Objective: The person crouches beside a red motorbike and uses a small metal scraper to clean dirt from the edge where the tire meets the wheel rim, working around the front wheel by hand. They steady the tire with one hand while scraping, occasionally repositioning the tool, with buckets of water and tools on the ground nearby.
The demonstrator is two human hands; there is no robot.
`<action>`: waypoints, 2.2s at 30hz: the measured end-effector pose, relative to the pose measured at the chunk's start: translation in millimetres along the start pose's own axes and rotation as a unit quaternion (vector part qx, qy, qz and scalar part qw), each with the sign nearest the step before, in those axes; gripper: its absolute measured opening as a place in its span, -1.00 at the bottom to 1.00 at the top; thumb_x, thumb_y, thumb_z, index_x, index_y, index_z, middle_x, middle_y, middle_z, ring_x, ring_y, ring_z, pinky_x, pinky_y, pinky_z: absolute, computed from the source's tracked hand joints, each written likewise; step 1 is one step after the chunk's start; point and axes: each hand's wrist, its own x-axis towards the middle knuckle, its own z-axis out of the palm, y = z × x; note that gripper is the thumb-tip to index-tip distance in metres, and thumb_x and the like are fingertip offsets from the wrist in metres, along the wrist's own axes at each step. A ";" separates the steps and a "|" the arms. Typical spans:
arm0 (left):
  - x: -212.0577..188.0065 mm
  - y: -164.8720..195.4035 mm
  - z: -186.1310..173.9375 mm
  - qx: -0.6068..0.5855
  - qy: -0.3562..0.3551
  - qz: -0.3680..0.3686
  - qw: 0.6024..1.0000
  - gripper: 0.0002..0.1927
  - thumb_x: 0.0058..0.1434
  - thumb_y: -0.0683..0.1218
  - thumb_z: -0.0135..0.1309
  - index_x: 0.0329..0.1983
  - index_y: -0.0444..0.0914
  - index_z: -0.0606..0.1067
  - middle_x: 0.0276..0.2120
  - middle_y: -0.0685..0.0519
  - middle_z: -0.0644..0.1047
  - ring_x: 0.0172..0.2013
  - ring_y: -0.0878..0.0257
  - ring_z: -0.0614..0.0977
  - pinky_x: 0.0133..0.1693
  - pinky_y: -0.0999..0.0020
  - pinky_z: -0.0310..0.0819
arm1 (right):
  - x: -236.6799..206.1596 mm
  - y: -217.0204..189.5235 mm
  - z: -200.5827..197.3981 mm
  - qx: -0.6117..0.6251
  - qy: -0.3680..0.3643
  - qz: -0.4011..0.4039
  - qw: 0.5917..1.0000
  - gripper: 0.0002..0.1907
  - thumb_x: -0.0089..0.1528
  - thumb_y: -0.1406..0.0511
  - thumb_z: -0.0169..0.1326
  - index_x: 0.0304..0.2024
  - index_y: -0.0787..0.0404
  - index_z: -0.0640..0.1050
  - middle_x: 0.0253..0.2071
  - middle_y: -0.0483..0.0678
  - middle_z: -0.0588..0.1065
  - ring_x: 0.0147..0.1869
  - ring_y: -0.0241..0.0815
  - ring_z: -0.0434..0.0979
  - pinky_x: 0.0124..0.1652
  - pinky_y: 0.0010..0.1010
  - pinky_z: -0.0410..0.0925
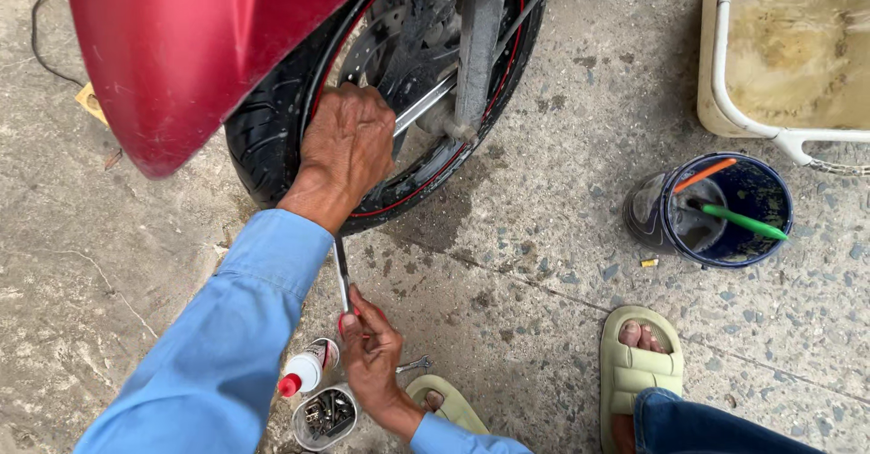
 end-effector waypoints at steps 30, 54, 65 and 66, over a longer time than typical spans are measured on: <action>-12.0 -1.2 21.6 -0.049 0.091 0.007 0.995 -0.73 0.13 0.11 0.15 -0.48 -0.17 0.55 -0.50 0.05 0.48 -0.41 0.21 0.53 -0.39 0.29 0.35 | 43.3 -55.7 -72.3 -0.196 -0.122 0.135 0.963 -0.58 0.37 0.35 0.03 0.29 0.18 0.54 -0.51 -0.21 0.35 -0.48 -0.49 0.18 -0.48 -0.57 0.14; -159.9 33.3 72.1 -0.633 0.184 -0.271 0.701 0.05 -0.19 -0.05 0.55 0.24 -0.50 0.17 0.04 -0.23 0.48 0.01 0.10 0.52 0.08 0.17 0.44 | 53.9 -50.0 -124.1 -0.306 -0.193 0.069 0.930 -0.58 0.39 0.22 0.05 0.30 0.11 0.51 -0.50 -0.39 0.30 -0.45 -0.51 0.10 -0.49 -0.55 0.13; -149.9 25.9 70.6 -0.714 0.208 -0.238 0.625 -0.26 -0.05 -0.22 0.46 0.20 -0.31 0.38 -0.02 0.01 0.59 -0.07 0.26 0.63 0.03 0.35 0.59 | 27.4 -79.7 -114.3 -0.302 -0.147 0.097 0.937 -0.58 0.36 0.24 0.03 0.28 0.06 0.54 -0.57 -0.34 0.27 -0.53 -0.49 0.10 -0.54 -0.55 0.08; -150.8 28.0 67.6 -0.711 0.201 -0.242 0.629 -0.22 -0.06 -0.20 0.47 0.21 -0.31 0.34 -0.02 0.01 0.59 -0.08 0.26 0.63 0.01 0.35 0.59 | 26.1 -72.8 -112.3 -0.279 -0.127 0.105 0.946 -0.57 0.37 0.24 0.03 0.30 0.07 0.53 -0.57 -0.33 0.22 -0.50 -0.51 0.11 -0.52 -0.56 0.09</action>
